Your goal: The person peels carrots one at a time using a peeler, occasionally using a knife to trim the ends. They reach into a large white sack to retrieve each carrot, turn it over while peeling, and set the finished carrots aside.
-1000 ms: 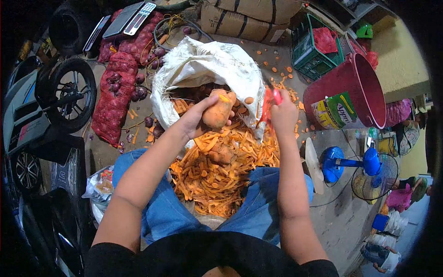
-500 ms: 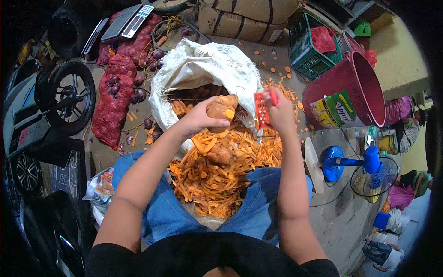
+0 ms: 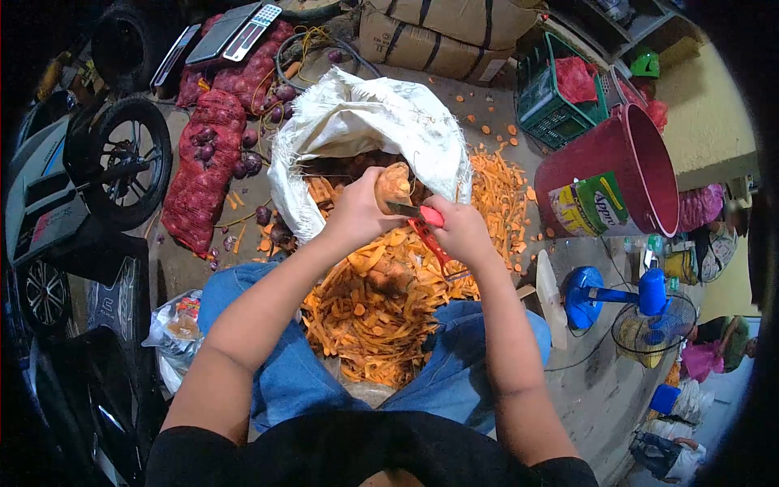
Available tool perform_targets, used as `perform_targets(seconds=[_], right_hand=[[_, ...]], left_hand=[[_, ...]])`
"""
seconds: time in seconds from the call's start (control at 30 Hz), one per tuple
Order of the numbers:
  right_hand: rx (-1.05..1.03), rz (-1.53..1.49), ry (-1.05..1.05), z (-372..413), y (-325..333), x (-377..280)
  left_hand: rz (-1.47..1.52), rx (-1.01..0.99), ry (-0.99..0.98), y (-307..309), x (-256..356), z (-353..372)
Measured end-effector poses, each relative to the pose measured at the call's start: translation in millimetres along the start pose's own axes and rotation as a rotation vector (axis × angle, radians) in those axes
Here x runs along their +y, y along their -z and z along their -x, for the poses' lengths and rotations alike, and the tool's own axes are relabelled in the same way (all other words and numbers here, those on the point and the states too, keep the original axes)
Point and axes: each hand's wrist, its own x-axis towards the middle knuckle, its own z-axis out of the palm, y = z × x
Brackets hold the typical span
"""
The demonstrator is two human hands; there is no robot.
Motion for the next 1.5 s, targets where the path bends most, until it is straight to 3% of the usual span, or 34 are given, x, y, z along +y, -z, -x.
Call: perform_targets(seconds=[0.17, 0.23, 0.4, 0.47, 0.5, 0.57, 0.6, 0.67, 0.73, 0.8, 0.83, 0.93, 1.1, 1.17, 1.37, 1.5], right_hand=[[0.004, 0.028, -0.007, -2, 0, -1], [-0.001, 0.02, -0.006, -2, -1, 0], [0.0, 0.03, -0.02, 0, 2, -3], [0.121, -0.09, 0.025, 0, 2, 1], [0.124, -0.09, 0.027, -1, 4, 2], [0.125, -0.336, -0.22, -3, 9, 1], [0.129, -0.335, -0.219, -3, 11, 3], [0.131, -0.359, -0.199, -3, 13, 6], [0.115, -0.353, -0.175, -3, 13, 5], [0.097, -0.347, -0.15, -3, 14, 4], [0.098, -0.335, -0.143, -3, 14, 3], [0.08, -0.297, -0.128, -3, 13, 4], [0.067, -0.266, -0.1, -4, 7, 3], [0.094, -0.25, -0.066, -4, 7, 2], [0.114, -0.141, -0.015, -2, 7, 5], [0.111, -0.113, -0.003, 0, 8, 6]], left_hand=[[0.116, -0.089, 0.056, 2, 2, -2], [-0.004, -0.044, -0.136, -1, -5, -3], [-0.053, 0.049, -0.145, -2, -4, -3], [-0.068, 0.095, -0.168, -2, -8, -6], [0.089, 0.035, -0.068, -3, -12, -8], [0.449, -0.081, 0.068, -4, -18, -9], [0.448, -0.081, 0.065, -5, -18, -9], [1.038, -0.283, 0.141, -3, -14, -7], [1.018, -0.335, 0.107, 4, -11, -8], [1.222, -0.472, 0.181, 6, -9, -9], [1.236, -0.406, 0.28, 3, -17, -10], [1.384, -0.473, 0.32, 6, -18, -13], [1.325, -0.482, 0.335, 4, -20, -11], [1.219, -0.401, 0.229, 1, -13, -10], [1.009, -0.458, 0.095, 7, -10, -9], [0.995, -0.477, 0.134, 11, -7, -9]])
